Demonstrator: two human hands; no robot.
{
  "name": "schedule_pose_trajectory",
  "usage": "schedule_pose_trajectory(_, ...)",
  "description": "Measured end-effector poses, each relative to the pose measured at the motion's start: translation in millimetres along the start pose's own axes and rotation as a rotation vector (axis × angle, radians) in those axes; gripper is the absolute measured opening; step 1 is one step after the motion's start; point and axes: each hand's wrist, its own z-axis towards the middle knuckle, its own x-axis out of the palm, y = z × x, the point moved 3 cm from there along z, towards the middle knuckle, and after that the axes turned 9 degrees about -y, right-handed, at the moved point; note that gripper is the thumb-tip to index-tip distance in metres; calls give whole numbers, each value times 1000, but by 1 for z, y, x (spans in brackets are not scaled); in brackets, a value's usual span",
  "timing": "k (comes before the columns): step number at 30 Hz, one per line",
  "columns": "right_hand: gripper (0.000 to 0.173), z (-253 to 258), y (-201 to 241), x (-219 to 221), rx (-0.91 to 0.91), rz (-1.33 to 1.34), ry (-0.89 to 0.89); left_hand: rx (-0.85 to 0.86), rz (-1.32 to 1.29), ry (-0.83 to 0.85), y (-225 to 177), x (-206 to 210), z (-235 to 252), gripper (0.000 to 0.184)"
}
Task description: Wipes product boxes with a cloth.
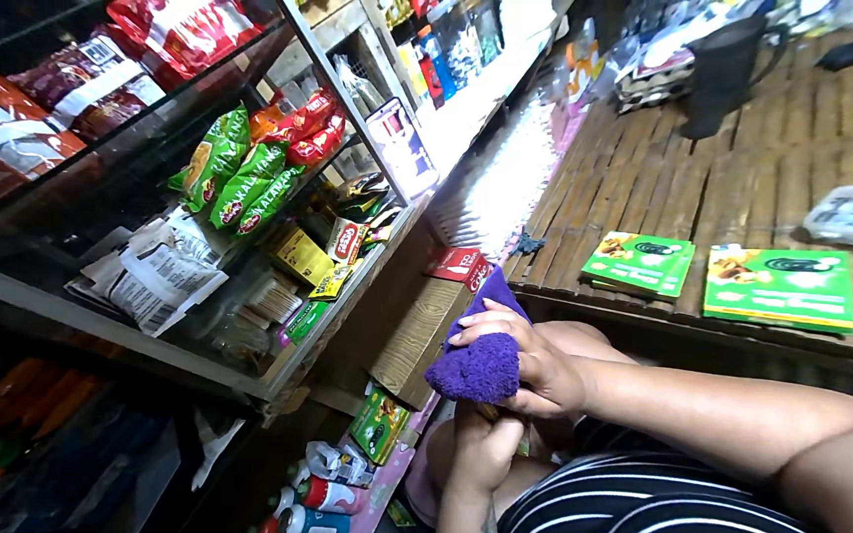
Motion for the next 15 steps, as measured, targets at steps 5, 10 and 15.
schedule_pose_trajectory(5,45,5,-10,-7,32,-43,-2,-20,-24,-14,-5,1,-1,33)
schedule_pose_trajectory(10,48,6,-26,-14,60,-87,-32,-8,-56,-22,-3,1,1,35)
schedule_pose_trajectory(15,47,6,-38,-20,100,-134,-52,-14,-90,-18,-1,1,1,37)
